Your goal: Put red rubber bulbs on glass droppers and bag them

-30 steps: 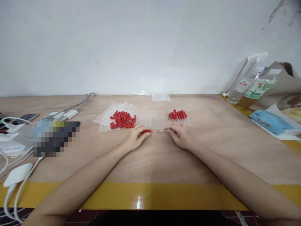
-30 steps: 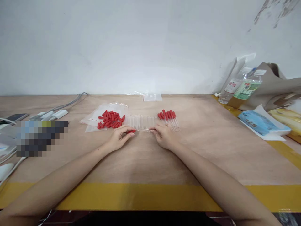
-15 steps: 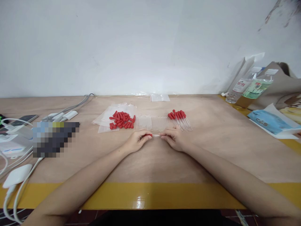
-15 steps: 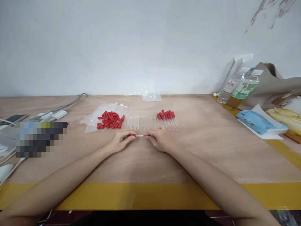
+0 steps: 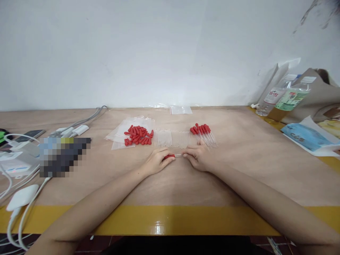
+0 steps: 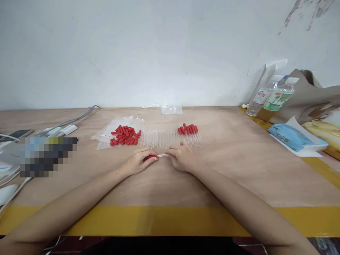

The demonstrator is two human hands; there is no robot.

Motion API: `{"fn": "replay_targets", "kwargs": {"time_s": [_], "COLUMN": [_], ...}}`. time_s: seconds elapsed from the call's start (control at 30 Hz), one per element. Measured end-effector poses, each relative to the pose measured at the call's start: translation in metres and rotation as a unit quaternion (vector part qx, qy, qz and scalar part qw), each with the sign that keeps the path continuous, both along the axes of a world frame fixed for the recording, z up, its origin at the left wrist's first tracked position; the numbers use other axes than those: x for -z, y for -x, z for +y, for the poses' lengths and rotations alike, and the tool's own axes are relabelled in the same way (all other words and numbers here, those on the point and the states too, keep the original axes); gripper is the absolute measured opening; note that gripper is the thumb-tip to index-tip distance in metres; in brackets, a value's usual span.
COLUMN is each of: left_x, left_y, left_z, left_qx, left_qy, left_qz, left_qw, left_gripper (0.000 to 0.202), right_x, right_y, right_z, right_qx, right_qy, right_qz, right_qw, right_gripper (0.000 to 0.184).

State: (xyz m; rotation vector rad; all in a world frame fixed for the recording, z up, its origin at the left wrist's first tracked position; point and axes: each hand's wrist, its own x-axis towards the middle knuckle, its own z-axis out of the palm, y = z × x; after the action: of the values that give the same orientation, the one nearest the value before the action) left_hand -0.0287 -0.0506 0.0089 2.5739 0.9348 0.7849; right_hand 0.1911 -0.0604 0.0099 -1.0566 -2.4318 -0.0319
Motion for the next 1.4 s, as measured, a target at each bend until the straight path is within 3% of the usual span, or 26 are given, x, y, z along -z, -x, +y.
{"fn": "replay_targets", "kwargs": {"time_s": [0.47,0.63,0.73,0.8,0.87,0.97,1.07,1.23,1.4], "left_x": [-0.001,0.0,0.001,0.001,0.001,0.001,0.001,0.002,0.002], "left_y": [0.0,-0.001,-0.001,0.0,0.001,0.002,0.002,0.003,0.003], "left_z": [0.003,0.006,0.007,0.007,0.008,0.009,0.009,0.009,0.009], "left_qx": [0.045,0.054,0.026,-0.021,-0.064,-0.075,-0.065,-0.064,-0.059], "left_qy": [-0.029,-0.032,-0.042,-0.049,-0.045,-0.026,-0.021,-0.015,-0.012], "left_qz": [-0.012,-0.011,-0.032,-0.045,-0.042,-0.019,-0.006,-0.006,-0.012], "left_qw": [0.998,0.998,0.998,0.998,0.996,0.997,0.998,0.998,0.998], "left_gripper": [0.02,0.02,0.023,0.037,0.048,0.046,0.042,0.04,0.036], "right_x": [-0.012,-0.012,-0.021,-0.031,-0.042,-0.05,-0.044,-0.021,-0.021], "right_y": [0.02,0.017,0.01,0.001,-0.012,-0.033,-0.044,-0.046,-0.046], "right_z": [-0.007,-0.008,-0.008,-0.003,0.009,0.032,0.051,0.059,0.057], "right_qx": [0.047,0.021,0.018,0.054,0.14,0.338,0.452,0.465,0.452], "right_qy": [0.141,0.139,0.114,0.119,0.145,0.16,0.112,0.125,0.126], "right_qz": [-0.028,-0.013,-0.023,-0.008,0.035,0.09,0.065,0.02,-0.003], "right_qw": [0.989,0.99,0.993,0.991,0.979,0.923,0.883,0.876,0.883], "right_gripper": [0.024,0.026,0.027,0.027,0.028,0.035,0.029,0.031,0.039]}}
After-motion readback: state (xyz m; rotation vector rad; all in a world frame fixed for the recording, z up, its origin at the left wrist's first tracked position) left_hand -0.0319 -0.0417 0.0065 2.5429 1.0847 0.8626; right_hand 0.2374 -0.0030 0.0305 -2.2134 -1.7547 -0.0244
